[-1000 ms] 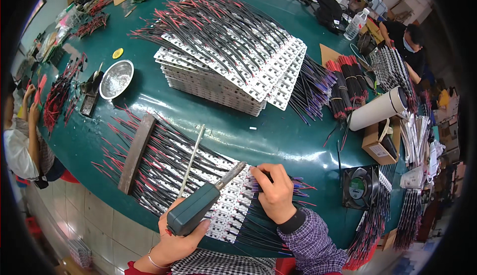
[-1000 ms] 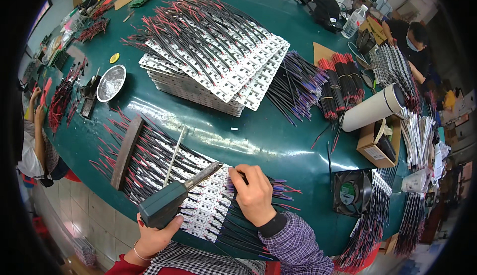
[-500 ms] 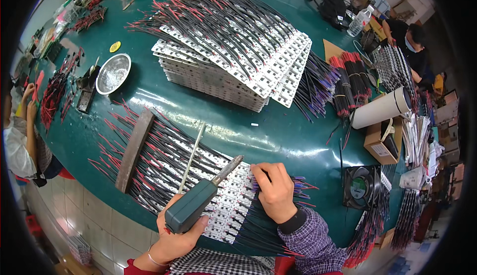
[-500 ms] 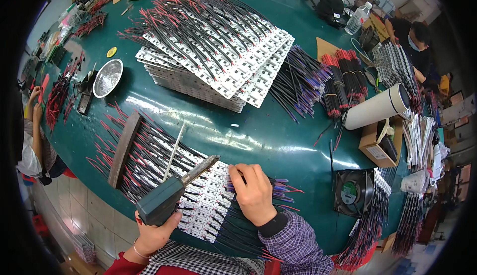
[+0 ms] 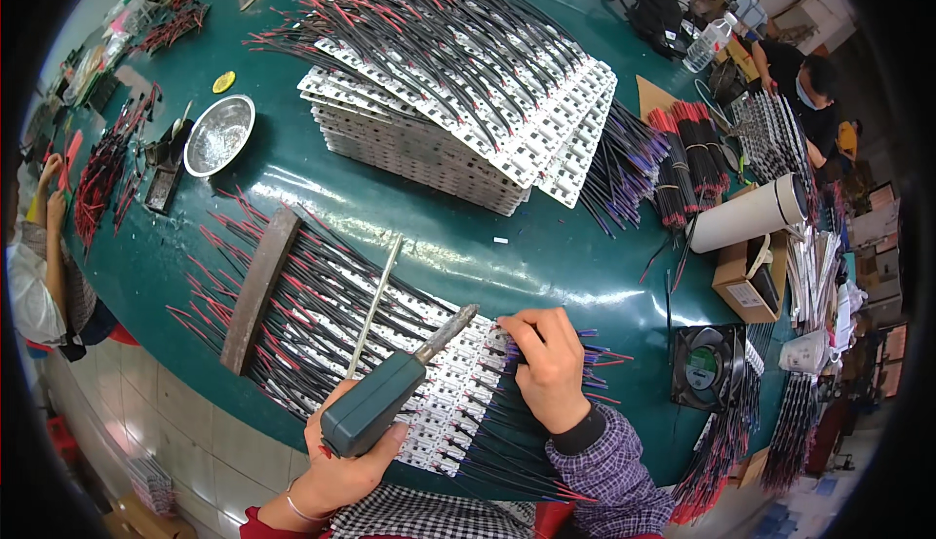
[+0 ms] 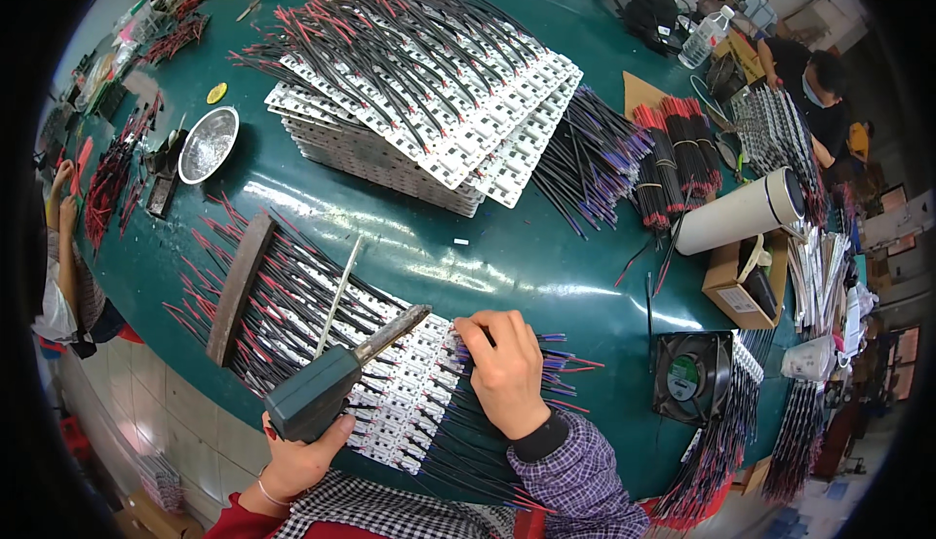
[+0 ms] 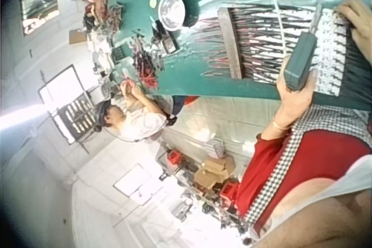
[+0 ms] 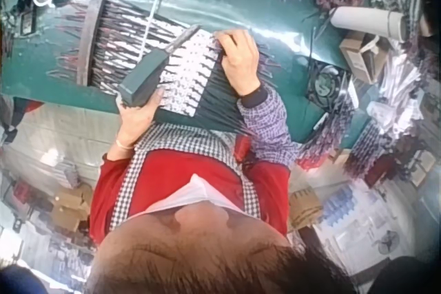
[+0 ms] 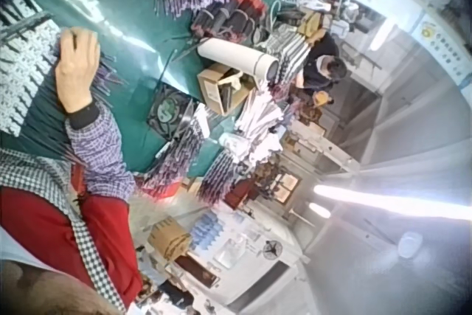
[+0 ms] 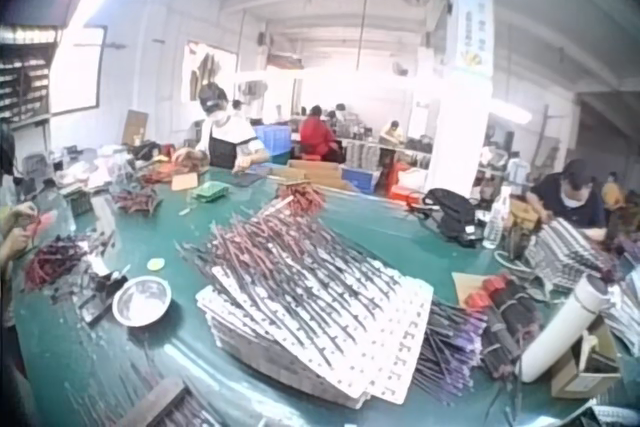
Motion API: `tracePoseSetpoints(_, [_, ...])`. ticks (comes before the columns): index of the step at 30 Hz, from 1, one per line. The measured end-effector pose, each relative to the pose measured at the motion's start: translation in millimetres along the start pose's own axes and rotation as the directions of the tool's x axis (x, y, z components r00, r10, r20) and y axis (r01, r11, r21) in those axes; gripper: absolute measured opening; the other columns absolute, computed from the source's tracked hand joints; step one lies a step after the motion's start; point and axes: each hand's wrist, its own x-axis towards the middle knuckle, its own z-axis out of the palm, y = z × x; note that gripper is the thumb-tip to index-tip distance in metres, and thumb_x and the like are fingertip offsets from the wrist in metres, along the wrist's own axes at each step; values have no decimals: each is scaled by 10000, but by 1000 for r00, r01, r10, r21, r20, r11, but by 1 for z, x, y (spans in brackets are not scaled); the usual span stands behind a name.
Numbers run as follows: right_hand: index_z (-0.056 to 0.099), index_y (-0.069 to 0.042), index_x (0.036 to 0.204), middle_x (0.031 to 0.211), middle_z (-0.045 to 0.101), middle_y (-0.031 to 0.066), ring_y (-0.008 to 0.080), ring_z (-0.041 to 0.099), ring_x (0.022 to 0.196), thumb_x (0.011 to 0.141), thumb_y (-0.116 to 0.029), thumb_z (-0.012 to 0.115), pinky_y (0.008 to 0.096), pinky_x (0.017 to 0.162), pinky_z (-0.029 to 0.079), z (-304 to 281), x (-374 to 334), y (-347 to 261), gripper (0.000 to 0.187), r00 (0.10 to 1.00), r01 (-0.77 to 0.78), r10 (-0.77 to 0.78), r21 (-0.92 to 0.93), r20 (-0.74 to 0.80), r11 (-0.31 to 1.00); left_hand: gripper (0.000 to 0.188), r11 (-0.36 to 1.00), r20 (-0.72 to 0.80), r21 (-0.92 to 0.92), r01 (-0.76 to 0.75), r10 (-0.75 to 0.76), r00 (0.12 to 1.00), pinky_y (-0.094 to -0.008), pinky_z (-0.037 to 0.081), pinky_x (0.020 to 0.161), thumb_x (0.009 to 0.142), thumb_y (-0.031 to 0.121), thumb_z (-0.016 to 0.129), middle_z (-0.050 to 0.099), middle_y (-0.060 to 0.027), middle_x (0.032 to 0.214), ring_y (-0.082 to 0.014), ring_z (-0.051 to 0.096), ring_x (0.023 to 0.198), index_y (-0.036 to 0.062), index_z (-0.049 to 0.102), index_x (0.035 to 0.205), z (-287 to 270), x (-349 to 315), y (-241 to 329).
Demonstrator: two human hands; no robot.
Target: The person solders wire connections on circuit boards using a handheld soldering iron and aligns the wires across the boards by hand and with a stick.
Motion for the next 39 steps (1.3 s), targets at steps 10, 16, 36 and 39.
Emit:
tracePoseSetpoints(10, [675,6,1044,951,609,127,310,597,846,554,170,592,390,695,509,-5,-3,-4,523,1000,22,-21,96,-6,995,348,971,-38,-233,62,-73,997,-256,527,786,810,-4,796,717,-65,1037,-94,651,915,-33,672,1134,11,1,-13])
tracePoseSetpoints(16, [679,6,1036,937,611,119,310,602,830,521,159,585,389,675,511,-4,-11,-7,545,997,59,-62,74,38,996,334,948,-49,-279,155,-175,983,-253,527,792,834,19,787,726,-51,1047,-93,656,889,-30,680,1146,14,6,-13])
tracePoseSetpoints(36, [694,-9,991,912,627,81,256,582,802,623,95,647,357,634,513,5,-1,-4,385,995,95,-95,-2,-30,996,273,996,-6,-15,-90,90,996,-281,493,703,760,-25,773,644,-97,937,-159,620,798,-42,687,1019,-1,-3,-8])
tracePoseSetpoints(39, [695,-11,986,912,626,76,249,577,804,640,75,649,353,638,511,4,-1,-4,359,995,98,-98,-18,-18,995,244,983,35,95,-158,155,987,-313,503,709,758,-11,771,650,-124,928,-212,638,793,-37,690,987,1,2,-1])
